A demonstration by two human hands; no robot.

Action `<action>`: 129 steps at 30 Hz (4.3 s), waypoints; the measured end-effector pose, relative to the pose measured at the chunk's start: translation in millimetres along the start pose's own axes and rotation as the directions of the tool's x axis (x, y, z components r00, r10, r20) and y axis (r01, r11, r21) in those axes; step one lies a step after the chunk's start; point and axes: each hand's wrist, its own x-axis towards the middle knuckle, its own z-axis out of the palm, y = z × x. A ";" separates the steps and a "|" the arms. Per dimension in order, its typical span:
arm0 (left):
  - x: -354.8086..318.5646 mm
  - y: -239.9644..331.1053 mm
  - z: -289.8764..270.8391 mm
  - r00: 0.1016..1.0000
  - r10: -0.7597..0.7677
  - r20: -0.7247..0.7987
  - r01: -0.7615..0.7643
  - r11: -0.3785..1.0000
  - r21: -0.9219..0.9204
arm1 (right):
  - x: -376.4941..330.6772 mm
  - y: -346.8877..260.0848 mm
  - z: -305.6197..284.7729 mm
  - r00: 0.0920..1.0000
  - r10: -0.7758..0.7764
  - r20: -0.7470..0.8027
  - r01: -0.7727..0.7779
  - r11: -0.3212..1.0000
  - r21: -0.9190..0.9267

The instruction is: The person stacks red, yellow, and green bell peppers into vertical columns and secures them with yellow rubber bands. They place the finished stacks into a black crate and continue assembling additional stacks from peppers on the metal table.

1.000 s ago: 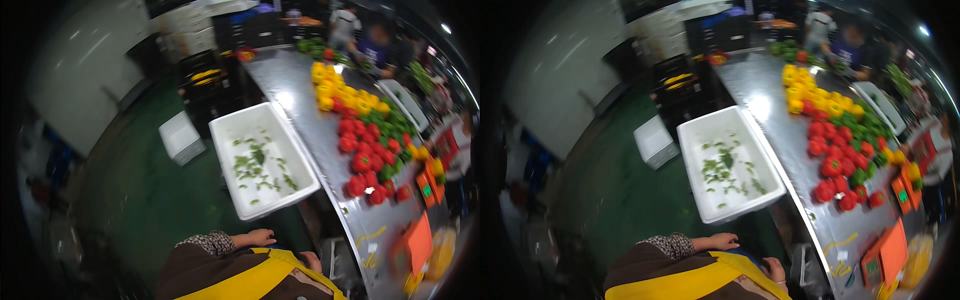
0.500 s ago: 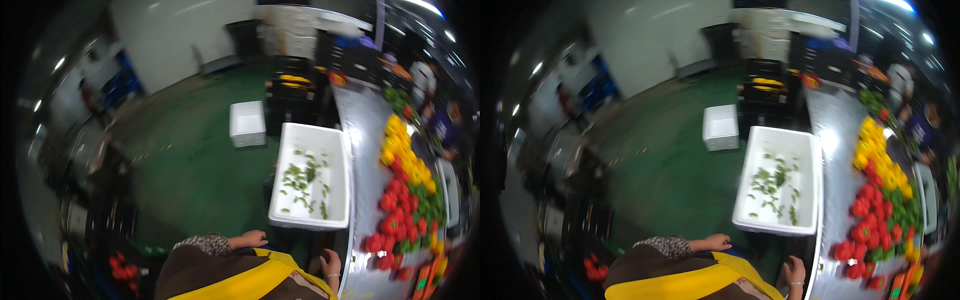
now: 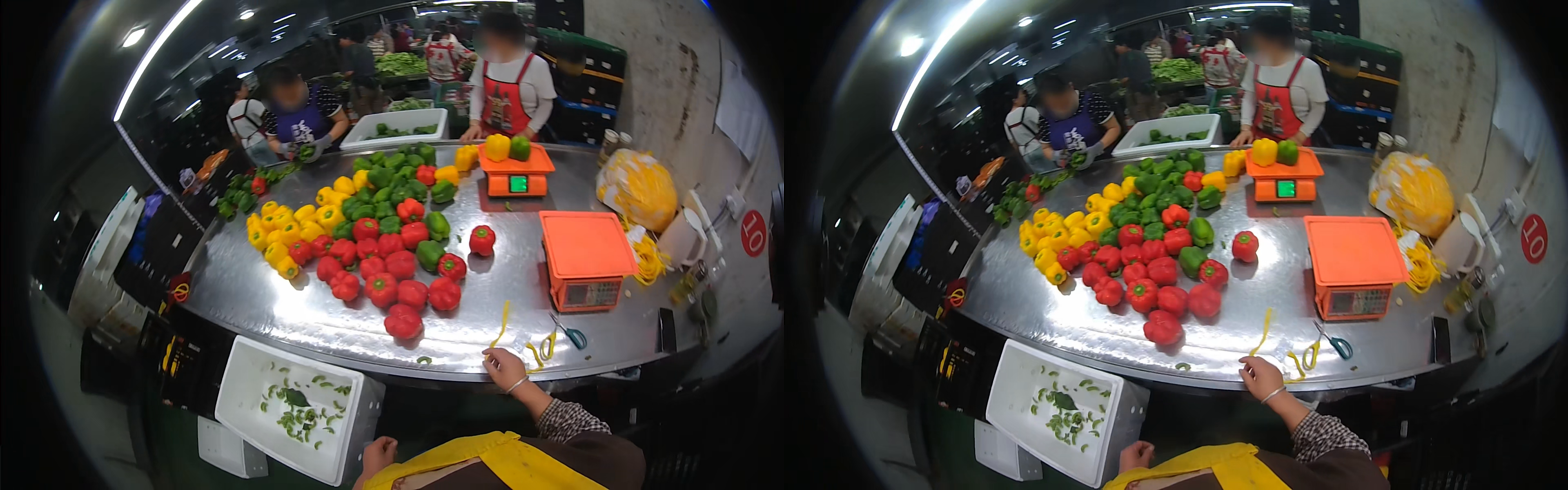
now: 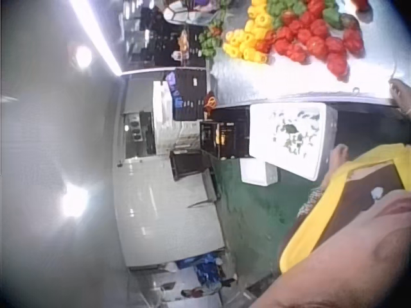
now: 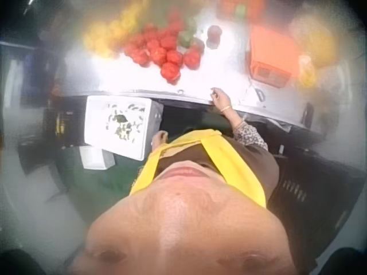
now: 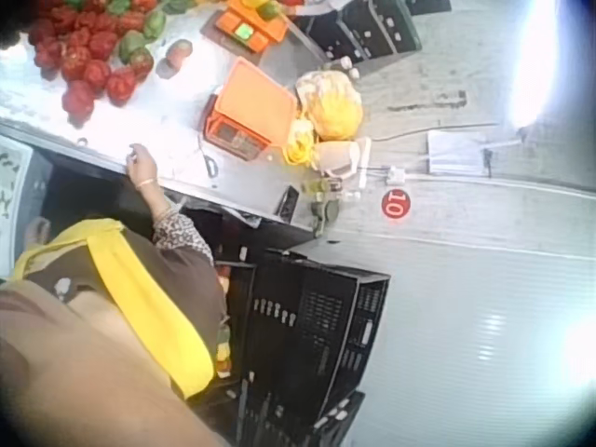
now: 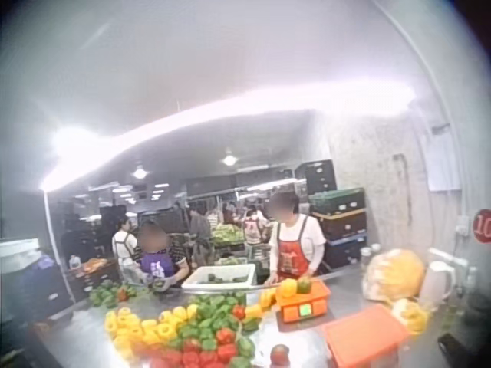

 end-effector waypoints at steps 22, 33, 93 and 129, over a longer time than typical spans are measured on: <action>12.5 11.9 -8.4 0.957 0.196 0.213 -0.205 0.978 0.023 | -29.2 45.7 3.1 0.917 0.253 -0.309 -0.288 0.955 -0.075; 27.0 -8.7 -20.2 0.926 0.255 0.277 -0.279 0.959 0.050 | -22.7 60.5 4.6 0.888 0.313 -0.336 -0.352 0.934 -0.060; 295.7 45.7 -107.8 0.812 0.323 -0.486 -0.143 0.918 0.370 | 359.0 4.6 -38.8 0.982 -0.020 -0.188 -0.029 0.968 -0.251; 603.7 -14.9 -319.0 0.355 -0.246 -0.902 0.055 0.968 -0.243 | 481.8 27.0 81.7 0.956 0.293 0.035 -0.260 0.892 -0.370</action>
